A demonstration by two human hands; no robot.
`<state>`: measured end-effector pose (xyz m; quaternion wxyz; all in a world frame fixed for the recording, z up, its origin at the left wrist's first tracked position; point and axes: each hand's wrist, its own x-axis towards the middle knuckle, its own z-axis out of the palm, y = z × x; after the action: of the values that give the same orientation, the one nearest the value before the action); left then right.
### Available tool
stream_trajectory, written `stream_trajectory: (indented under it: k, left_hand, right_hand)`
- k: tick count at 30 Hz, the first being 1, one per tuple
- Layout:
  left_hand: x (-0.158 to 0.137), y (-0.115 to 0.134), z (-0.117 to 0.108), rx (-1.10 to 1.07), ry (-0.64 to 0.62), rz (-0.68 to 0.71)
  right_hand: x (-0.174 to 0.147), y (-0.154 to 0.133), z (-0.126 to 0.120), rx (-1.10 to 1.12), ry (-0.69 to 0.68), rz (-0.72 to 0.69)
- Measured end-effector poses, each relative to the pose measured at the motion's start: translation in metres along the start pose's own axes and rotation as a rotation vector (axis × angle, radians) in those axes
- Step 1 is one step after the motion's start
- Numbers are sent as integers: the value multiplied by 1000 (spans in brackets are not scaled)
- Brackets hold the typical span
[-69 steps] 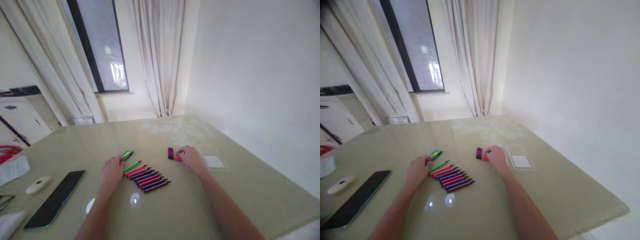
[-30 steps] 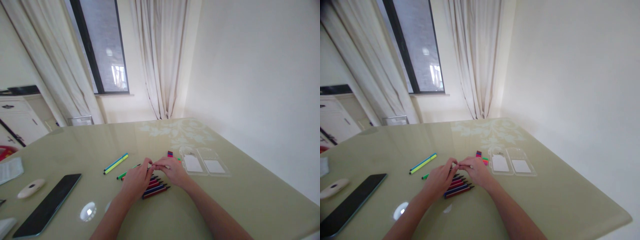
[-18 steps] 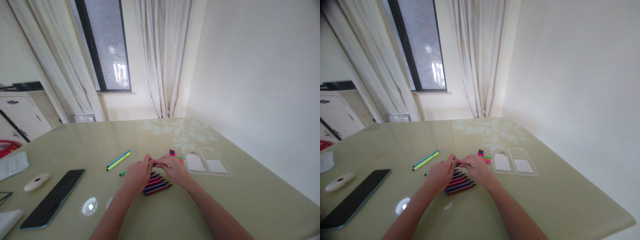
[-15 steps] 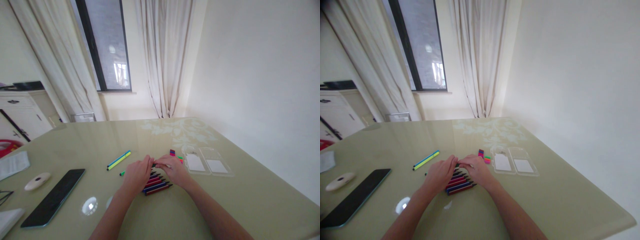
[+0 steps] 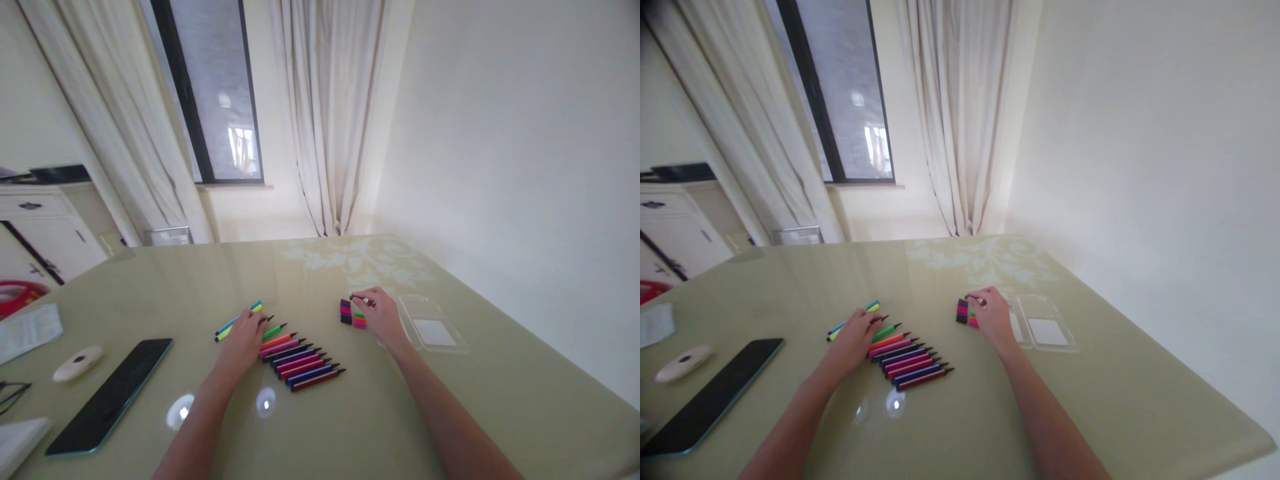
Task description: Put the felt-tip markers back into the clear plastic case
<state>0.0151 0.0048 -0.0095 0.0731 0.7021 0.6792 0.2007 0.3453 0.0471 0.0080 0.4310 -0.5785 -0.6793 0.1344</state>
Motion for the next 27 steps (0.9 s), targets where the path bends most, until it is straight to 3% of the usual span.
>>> stream_trajectory:
  k: [19, 27]
  left_hand:
    - [0, -3, -6, -321, -147, 18]
    - [3, -3, -9, -282, -84, -49]
  right_hand:
    - [-1, 2, -2, -457, -126, 12]
    - [-4, -7, -3, -608, -161, -21]
